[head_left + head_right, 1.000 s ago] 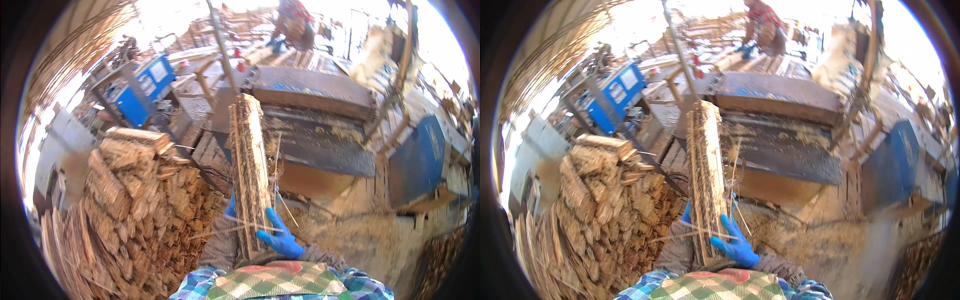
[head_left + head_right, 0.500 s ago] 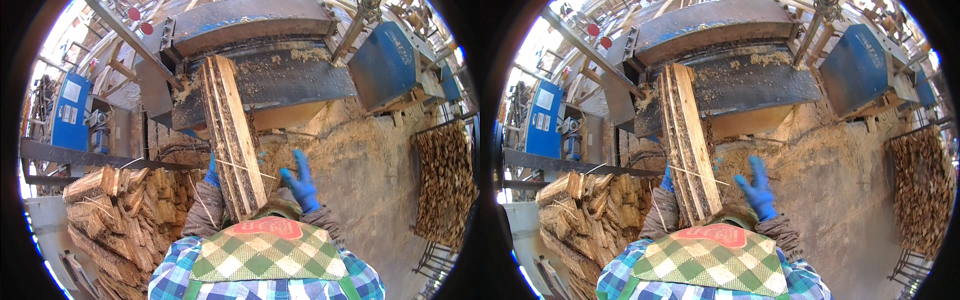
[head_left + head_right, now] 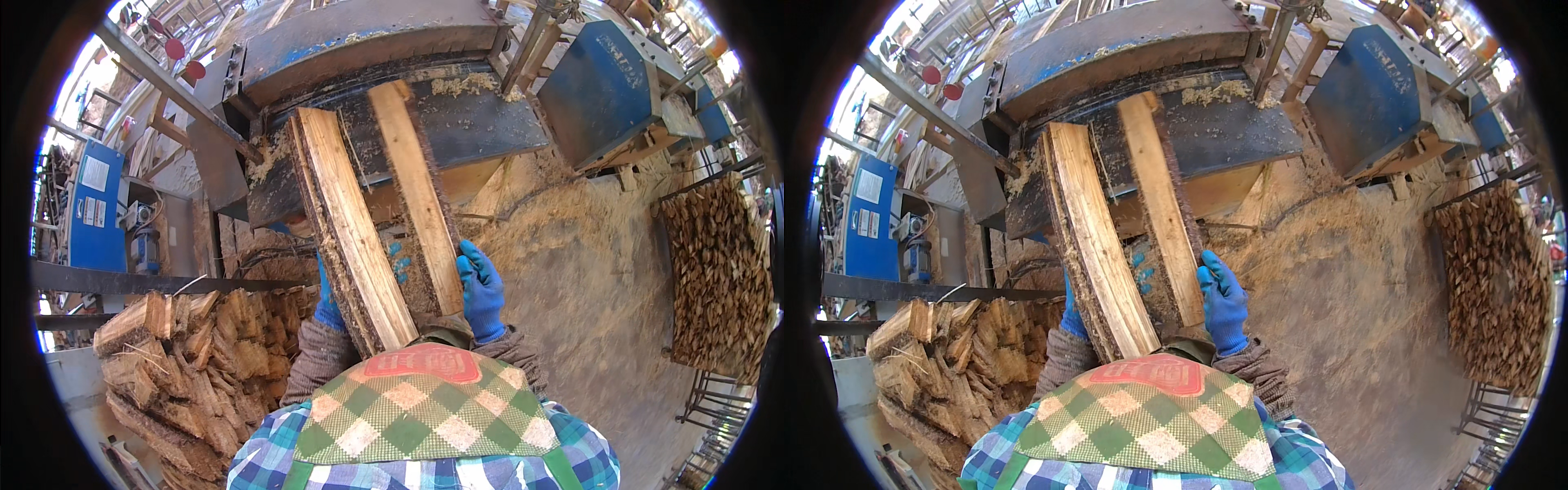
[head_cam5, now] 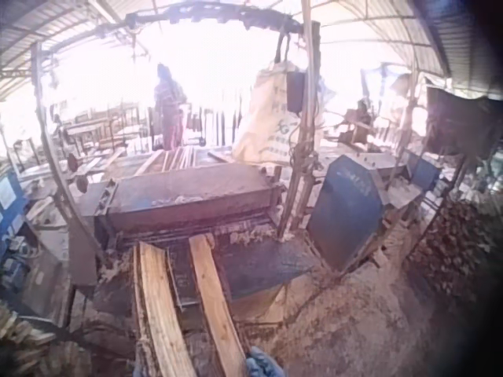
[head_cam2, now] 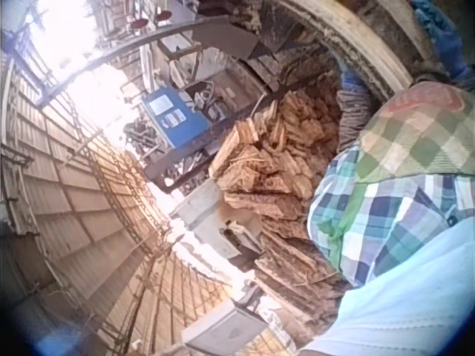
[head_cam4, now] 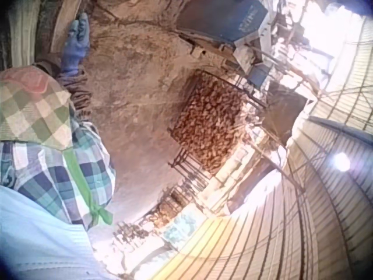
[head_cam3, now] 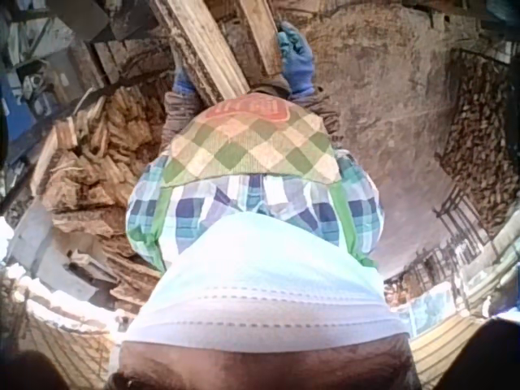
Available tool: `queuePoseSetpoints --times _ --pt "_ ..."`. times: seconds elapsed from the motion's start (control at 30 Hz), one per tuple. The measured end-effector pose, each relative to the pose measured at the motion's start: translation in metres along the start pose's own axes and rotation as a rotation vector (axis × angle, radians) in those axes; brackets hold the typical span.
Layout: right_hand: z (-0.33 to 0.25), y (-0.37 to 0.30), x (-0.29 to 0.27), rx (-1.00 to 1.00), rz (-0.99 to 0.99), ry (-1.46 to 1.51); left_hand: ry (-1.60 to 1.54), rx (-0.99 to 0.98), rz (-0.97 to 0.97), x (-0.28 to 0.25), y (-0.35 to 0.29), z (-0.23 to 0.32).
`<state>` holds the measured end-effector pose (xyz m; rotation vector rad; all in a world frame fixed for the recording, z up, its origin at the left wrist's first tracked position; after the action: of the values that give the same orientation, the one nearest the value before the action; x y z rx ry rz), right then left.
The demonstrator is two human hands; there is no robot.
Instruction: The person picks up wooden planks from a large pile and feeds them one by one into a wood processing machine. The person wears blue gloves and a plaid shirt while handling the wood in a workshop setting.
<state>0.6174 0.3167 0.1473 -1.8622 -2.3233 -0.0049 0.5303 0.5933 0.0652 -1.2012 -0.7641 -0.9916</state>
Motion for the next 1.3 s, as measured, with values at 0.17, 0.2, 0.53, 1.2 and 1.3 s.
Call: queuePoseSetpoints --times 0.17,0.2,0.53,1.2,1.3 --pt "-0.025 0.06 -0.009 0.052 0.107 -0.188 -0.071 -0.11 -0.018 0.074 -0.004 -0.033" --pt "-0.034 0.069 -0.004 0.06 0.084 -0.183 -0.082 -0.088 -0.059 0.065 0.004 -0.027" --pt "-0.043 0.099 -0.004 0.053 0.039 -0.293 -0.061 -0.026 -0.116 0.089 0.062 0.009" --pt "-0.039 0.271 0.075 -0.488 0.337 -0.954 -0.051 0.172 0.096 0.092 0.054 0.01" --pt "-0.043 0.266 0.072 -0.559 0.293 -0.896 -0.095 0.361 0.004 0.124 0.029 0.016"
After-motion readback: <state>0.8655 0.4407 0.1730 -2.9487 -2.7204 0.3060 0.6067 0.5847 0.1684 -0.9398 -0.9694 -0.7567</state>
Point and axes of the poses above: each hand's wrist, its own y-axis towards the middle knuckle, its own x-axis out of the palm, z = x × y, the point moved 3 cm from there along y, towards the middle knuckle, and after that the axes turned 8 degrees about -y, right-handed, at the moved point
